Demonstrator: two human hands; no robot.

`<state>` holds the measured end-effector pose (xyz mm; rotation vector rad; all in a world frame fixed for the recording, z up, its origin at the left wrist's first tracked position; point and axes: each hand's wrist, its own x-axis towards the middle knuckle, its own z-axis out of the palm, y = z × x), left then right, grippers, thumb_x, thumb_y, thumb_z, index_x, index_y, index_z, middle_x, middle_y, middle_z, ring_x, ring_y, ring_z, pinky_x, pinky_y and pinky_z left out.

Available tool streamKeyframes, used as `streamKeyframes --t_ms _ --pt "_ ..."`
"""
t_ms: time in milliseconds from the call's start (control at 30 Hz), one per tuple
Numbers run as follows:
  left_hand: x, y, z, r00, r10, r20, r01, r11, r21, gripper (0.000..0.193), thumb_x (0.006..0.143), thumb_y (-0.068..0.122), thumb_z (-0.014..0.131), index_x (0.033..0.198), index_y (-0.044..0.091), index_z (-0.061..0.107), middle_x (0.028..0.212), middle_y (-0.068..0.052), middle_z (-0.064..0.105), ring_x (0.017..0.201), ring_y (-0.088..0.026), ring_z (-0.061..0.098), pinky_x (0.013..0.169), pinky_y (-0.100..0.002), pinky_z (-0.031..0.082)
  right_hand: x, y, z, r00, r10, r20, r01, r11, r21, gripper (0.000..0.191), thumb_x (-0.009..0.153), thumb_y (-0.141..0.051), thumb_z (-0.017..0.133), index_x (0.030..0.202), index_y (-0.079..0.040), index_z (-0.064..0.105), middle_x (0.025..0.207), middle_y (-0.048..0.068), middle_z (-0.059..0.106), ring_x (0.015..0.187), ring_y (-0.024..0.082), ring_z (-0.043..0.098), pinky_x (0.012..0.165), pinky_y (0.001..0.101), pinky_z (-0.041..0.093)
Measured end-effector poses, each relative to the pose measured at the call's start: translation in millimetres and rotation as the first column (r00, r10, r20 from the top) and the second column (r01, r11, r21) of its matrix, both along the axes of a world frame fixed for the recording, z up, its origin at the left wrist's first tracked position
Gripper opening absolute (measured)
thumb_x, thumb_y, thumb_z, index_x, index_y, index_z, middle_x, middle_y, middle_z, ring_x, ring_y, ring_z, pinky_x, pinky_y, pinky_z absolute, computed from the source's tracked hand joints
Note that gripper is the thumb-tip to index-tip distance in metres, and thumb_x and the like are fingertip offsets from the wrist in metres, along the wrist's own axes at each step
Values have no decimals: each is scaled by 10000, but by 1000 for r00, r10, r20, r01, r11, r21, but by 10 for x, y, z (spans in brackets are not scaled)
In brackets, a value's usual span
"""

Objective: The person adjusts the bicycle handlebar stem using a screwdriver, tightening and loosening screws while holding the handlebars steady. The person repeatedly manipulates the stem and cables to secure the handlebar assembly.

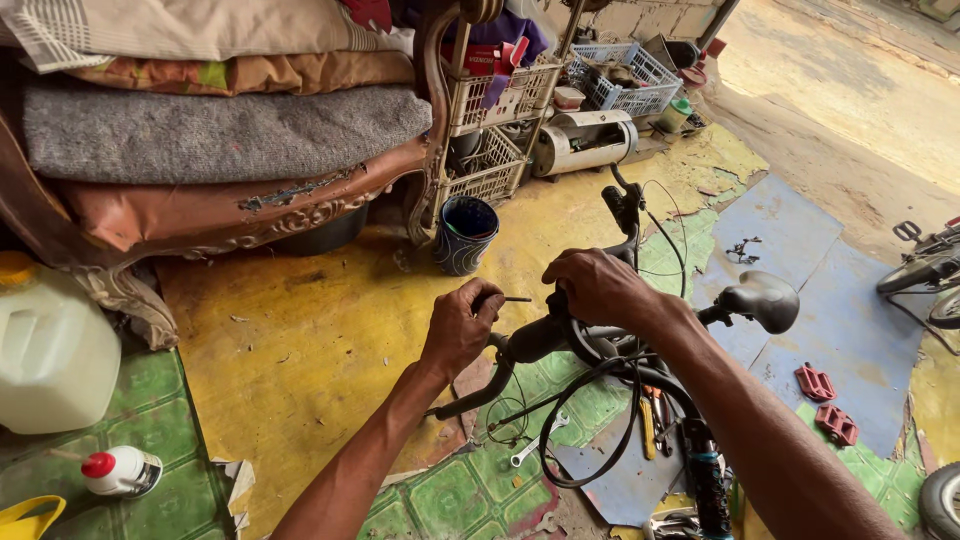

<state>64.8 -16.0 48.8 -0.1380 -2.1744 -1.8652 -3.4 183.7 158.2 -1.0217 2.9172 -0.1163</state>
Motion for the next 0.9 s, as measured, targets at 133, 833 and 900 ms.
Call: streamKeyframes --t_ms 133,833,900 --pt "-50 23 -72 1000 -3 -31 2 1000 -15 188 964 207 672 979 34 741 751 -88 740 665 -165 715 606 -330 564 -12 -50 -65 998 -34 58 31 998 47 346 836 33 521 1062 -55 769 1176 109 726 997 299 722 884 399 570" --pt "23 128 -32 962 -16 -274 -36 982 -183 113 943 157 706 976 52 733 854 -114 750 752 -267 702 703 -395 531 132 -13 -96 998 15 67 -15 1000 -1 303 808 31 546 991 -53 774 1081 114 749 980 311 704 888 425 550" --pt "18 90 -24 929 -66 -364 -46 956 -291 91 940 139 706 983 63 729 880 -107 748 804 -288 685 756 -411 507 128 -3 -107 997 27 67 -26 999 -22 305 799 35 546 987 -48 771 1061 118 753 979 309 706 892 423 550"
